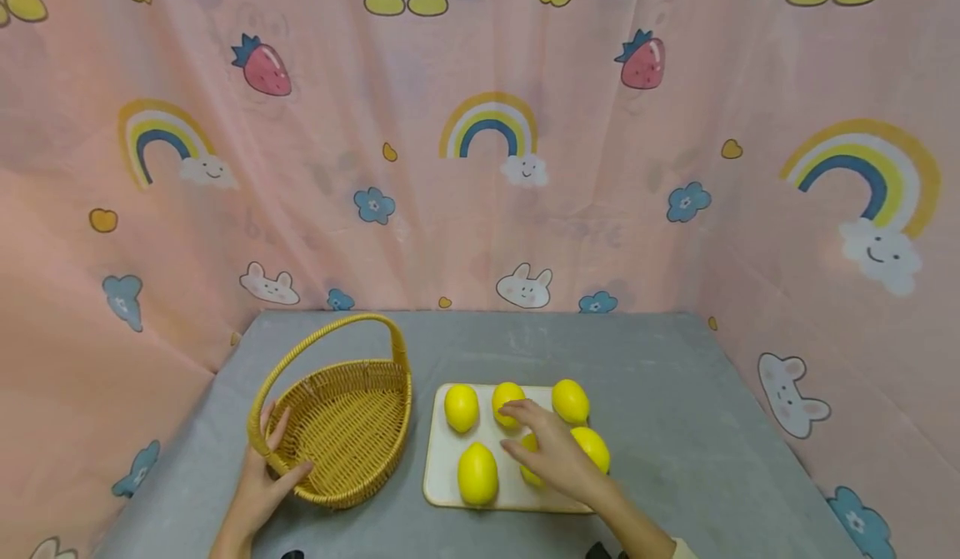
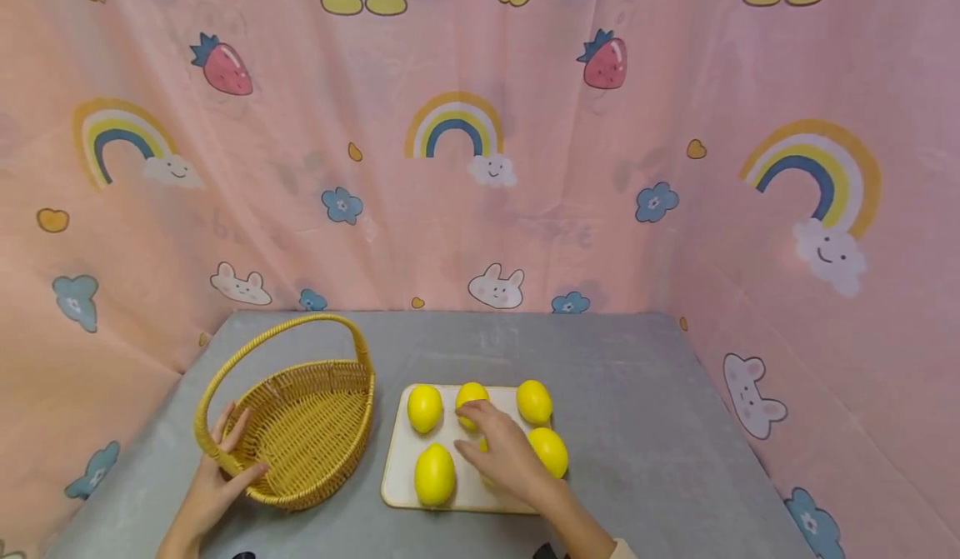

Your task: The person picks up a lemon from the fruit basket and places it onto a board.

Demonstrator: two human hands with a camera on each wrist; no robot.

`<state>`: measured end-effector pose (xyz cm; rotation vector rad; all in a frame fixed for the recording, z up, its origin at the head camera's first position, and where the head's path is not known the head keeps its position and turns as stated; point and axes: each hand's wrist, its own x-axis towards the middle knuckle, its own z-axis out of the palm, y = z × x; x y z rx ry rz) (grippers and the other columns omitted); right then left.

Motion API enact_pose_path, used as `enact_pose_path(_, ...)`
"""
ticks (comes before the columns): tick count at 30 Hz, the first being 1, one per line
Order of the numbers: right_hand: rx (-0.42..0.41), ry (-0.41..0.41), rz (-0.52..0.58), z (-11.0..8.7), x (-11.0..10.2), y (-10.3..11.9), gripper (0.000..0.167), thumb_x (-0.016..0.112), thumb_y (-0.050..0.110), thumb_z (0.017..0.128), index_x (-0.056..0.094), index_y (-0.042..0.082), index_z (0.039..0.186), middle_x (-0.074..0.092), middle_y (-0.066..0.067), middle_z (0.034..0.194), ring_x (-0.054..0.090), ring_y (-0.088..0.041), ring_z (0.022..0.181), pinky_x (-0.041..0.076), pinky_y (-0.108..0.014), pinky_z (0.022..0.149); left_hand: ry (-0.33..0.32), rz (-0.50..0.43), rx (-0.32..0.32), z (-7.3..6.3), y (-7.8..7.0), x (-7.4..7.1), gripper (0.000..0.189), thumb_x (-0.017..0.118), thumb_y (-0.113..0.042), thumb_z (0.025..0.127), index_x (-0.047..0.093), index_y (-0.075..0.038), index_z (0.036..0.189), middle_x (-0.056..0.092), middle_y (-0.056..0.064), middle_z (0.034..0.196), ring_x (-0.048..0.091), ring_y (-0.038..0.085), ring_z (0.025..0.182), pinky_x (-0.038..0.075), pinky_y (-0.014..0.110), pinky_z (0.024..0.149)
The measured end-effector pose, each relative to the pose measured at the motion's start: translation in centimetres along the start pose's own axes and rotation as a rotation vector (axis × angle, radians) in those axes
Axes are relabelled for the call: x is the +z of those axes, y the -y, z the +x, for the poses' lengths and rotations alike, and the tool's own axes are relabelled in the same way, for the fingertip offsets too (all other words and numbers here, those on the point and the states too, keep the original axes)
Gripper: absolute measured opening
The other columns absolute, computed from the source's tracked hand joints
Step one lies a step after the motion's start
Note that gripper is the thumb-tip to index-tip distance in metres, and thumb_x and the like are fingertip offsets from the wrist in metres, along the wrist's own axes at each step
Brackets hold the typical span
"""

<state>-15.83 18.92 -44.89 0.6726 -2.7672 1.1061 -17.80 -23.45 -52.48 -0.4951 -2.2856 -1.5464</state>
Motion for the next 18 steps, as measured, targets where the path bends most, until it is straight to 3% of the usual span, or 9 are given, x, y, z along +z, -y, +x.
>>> enact_pose_path(2, -0.007, -0.104, -0.155, 0.2, -0.7, -1.0, 0.040, 0.073, 0.013, 0.091, 0.064, -0.004, 0.126, 0.060, -0.020, 0.131, 0.055, -0.037, 0.124, 0.038, -0.055, 0.105, -0.002, 0.001, -0.002, -0.1, 0.0, -0.1, 0.086, 0.072, 0.013, 0.079, 0.027, 0.008, 0.152, 0.000, 0.030, 0.161, -0.010, 0.053, 0.143, -0.007, 0.074, 0.104)
enact_pose_path(4, -0.007, -0.155, -0.375, 0.3, -1.1, -2.0, 0.047, 0.073, 0.022, 0.092, 0.062, -0.001, 0.131, 0.056, -0.021, 0.138, 0.047, -0.040, 0.132, 0.029, -0.061, 0.109, -0.005, 0.015, -0.004, -0.1, 0.0, -0.3, 0.087, 0.073, 0.013, 0.079, 0.028, 0.008, 0.153, 0.001, 0.030, 0.161, -0.009, 0.052, 0.144, -0.005, 0.076, 0.103)
enact_pose_path(6, -0.014, -0.151, -0.573, 0.3, -1.4, -2.8, 0.055, 0.070, 0.034, 0.093, 0.059, 0.004, 0.138, 0.048, -0.021, 0.147, 0.035, -0.042, 0.141, 0.017, -0.068, 0.110, -0.010, 0.041, -0.004, -0.2, 0.0, -0.3, 0.087, 0.074, 0.011, 0.078, 0.029, 0.007, 0.152, 0.002, 0.029, 0.162, -0.007, 0.052, 0.144, -0.004, 0.077, 0.103)
enact_pose_path(8, -0.011, -0.107, -0.688, 0.3, -1.6, -3.3, 0.059, 0.064, 0.042, 0.095, 0.054, 0.012, 0.144, 0.039, -0.019, 0.155, 0.023, -0.043, 0.146, 0.011, -0.072, 0.109, -0.016, 0.072, 0.000, -0.1, -0.2, -0.2, 0.087, 0.075, 0.009, 0.077, 0.031, 0.006, 0.152, 0.004, 0.029, 0.162, -0.004, 0.053, 0.143, -0.003, 0.077, 0.103)
enact_pose_path(10, 0.000, -0.058, -0.728, 0.2, -1.7, -3.5, 0.059, 0.060, 0.046, 0.097, 0.051, 0.017, 0.148, 0.033, -0.017, 0.158, 0.016, -0.043, 0.148, 0.007, -0.074, 0.108, -0.017, 0.115, 0.010, 0.2, -0.5, -0.3, 0.088, 0.077, 0.006, 0.076, 0.033, 0.006, 0.152, 0.007, 0.031, 0.161, 0.000, 0.056, 0.142, -0.001, 0.078, 0.103)
enact_pose_path(13, 0.023, -0.016, -0.688, 0.2, -1.7, -3.3, 0.058, 0.055, 0.047, 0.099, 0.050, 0.017, 0.149, 0.031, -0.017, 0.160, 0.014, -0.042, 0.149, 0.004, -0.074, 0.108, 0.012, 0.195, -0.045, 0.7, -1.7, -1.0, 0.095, 0.082, -0.006, 0.076, 0.029, -0.001, 0.155, 0.012, 0.032, 0.160, 0.006, 0.057, 0.141, 0.007, 0.079, 0.102)
enact_pose_path(15, 0.036, -0.008, -0.661, 0.2, -1.7, -3.3, 0.059, 0.053, 0.048, 0.100, 0.049, 0.015, 0.149, 0.030, -0.017, 0.160, 0.013, -0.042, 0.149, 0.004, -0.074, 0.108, 0.058, 0.272, -0.132, 1.2, -3.6, -1.9, 0.101, 0.084, -0.018, 0.078, 0.023, -0.006, 0.159, 0.011, 0.030, 0.161, 0.010, 0.058, 0.141, 0.012, 0.080, 0.100)
enact_pose_path(17, 0.031, -0.019, -0.639, 0.1, -1.6, -3.4, 0.061, 0.049, 0.051, 0.101, 0.049, 0.013, 0.149, 0.029, -0.017, 0.160, 0.014, -0.042, 0.149, 0.005, -0.074, 0.108, 0.107, 0.394, -0.213, 1.5, -6.3, -3.1, 0.105, 0.083, -0.031, 0.081, 0.018, -0.010, 0.160, 0.015, 0.030, 0.160, 0.017, 0.058, 0.140, 0.020, 0.079, 0.098)
enact_pose_path(18, 0.029, -0.027, -0.631, 0.1, -1.6, -3.5, 0.062, 0.048, 0.052, 0.101, 0.049, 0.012, 0.148, 0.030, -0.018, 0.160, 0.014, -0.042, 0.149, 0.005, -0.074, 0.108, 0.096, 0.461, -0.204, 1.7, -7.9, -3.7, 0.103, 0.083, -0.035, 0.081, 0.021, -0.008, 0.160, 0.022, 0.030, 0.158, 0.024, 0.057, 0.138, 0.024, 0.077, 0.098)
